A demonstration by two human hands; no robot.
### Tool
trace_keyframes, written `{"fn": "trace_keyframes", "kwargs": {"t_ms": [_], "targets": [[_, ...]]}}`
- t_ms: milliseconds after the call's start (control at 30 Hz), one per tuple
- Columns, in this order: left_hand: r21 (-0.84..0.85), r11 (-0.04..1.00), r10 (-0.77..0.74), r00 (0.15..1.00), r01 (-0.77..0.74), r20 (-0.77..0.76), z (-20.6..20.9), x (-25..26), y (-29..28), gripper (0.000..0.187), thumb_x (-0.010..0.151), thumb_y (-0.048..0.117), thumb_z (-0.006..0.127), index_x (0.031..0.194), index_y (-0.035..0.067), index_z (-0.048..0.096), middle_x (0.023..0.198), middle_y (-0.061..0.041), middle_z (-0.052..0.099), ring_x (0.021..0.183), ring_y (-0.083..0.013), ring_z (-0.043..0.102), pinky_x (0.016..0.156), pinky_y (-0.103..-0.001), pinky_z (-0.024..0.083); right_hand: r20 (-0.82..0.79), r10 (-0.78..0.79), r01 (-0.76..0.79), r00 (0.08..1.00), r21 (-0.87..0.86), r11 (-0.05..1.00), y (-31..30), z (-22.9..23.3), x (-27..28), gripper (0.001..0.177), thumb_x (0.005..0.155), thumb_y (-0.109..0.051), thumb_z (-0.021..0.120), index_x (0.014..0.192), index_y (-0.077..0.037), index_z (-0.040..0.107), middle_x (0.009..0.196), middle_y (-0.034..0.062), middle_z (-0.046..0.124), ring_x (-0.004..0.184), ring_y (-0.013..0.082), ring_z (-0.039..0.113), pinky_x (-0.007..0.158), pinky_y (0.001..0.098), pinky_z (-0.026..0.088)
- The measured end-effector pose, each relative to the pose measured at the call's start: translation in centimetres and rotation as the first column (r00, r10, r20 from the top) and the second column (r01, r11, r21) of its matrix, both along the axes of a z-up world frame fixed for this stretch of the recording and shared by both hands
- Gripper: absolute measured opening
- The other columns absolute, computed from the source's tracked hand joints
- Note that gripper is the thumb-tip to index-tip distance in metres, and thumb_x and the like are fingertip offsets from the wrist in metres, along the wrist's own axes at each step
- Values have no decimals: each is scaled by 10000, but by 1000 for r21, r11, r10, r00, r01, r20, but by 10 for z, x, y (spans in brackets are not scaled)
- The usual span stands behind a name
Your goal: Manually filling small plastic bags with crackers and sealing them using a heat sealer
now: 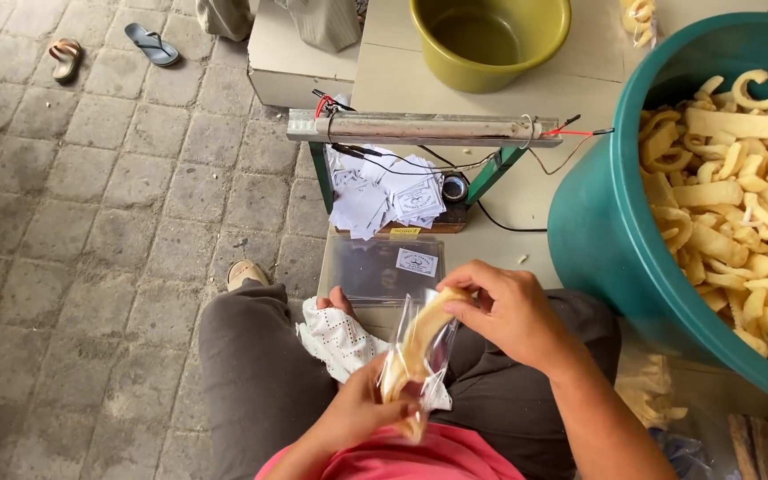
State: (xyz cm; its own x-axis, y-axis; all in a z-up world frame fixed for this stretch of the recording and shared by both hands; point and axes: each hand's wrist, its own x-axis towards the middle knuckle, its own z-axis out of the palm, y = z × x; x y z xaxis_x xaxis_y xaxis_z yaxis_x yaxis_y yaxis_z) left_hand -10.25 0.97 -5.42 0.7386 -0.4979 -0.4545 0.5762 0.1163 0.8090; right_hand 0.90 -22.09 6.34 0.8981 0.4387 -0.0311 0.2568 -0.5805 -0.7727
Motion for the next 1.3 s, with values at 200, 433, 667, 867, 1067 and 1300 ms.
{"fn": "trace_keyframes", "kwargs": {"t_ms": [200, 433, 667, 867, 1067, 1300], "targets": [[447, 860, 40, 907, -244, 418, 21, 28, -7, 582, 776, 160, 766, 1344, 187, 642, 956, 43, 759, 807, -104, 642, 730, -252, 492, 591, 93, -30, 801, -115, 993, 12, 41, -3, 184, 848, 30, 771, 964, -55, 656, 918, 54, 734, 796, 210, 690, 716, 334, 568], [324, 855, 116, 758, -406, 642, 16, 32, -7, 545, 809, 32, 754, 1337, 125, 655, 1212, -19, 770, 1098, -151, 717, 871, -256, 516, 584, 207, -11, 785, -320, 947, 24, 31, -4, 220, 842, 42, 704, 818, -91, 530, 746, 35, 600, 662, 226, 563, 563, 363, 455], [356, 813, 3, 615, -460, 789, 10, 38, -4, 508, 766, -19, 654, 1259, 100, 654, 1168, -80, 756, 1036, -257, 741, 816, -326, 548, 565, 246, -38, 787, -354, 934, 26, 28, -1, 250, 856, 63, 692, 763, -91, 518, 668, 25, 558, 593, 168, 505, 511, 327, 427], [98, 926, 308, 880, -365, 362, -8, 39, -6, 725, 749, -101, 676, 1442, 71, 552, 1383, -113, 667, 1219, -161, 631, 984, -253, 487, 431, 239, -149, 870, -231, 961, 20, 19, 6, 243, 795, -54, 846, 786, -117, 611, 698, -5, 644, 652, 151, 613, 565, 303, 515], [-45, 915, 400, 886, -401, 234, 1, 39, -7, 728, 773, -113, 698, 1458, 69, 529, 1182, -143, 656, 873, -177, 647, 632, -288, 582, 508, 222, -100, 832, -258, 961, 22, 10, 5, 206, 820, 23, 779, 801, -100, 615, 690, 18, 650, 613, 147, 614, 550, 288, 542], [44, 967, 220, 908, -251, 358, 12, 44, -5, 929, 710, 172, 911, 1503, 54, 441, 1457, -90, 579, 1294, -170, 561, 1056, -305, 488, 172, -123, 151, 977, -160, 976, 17, 3, 21, 219, 777, -205, 837, 926, -163, 682, 859, -3, 768, 774, 152, 761, 692, 318, 590]]}}
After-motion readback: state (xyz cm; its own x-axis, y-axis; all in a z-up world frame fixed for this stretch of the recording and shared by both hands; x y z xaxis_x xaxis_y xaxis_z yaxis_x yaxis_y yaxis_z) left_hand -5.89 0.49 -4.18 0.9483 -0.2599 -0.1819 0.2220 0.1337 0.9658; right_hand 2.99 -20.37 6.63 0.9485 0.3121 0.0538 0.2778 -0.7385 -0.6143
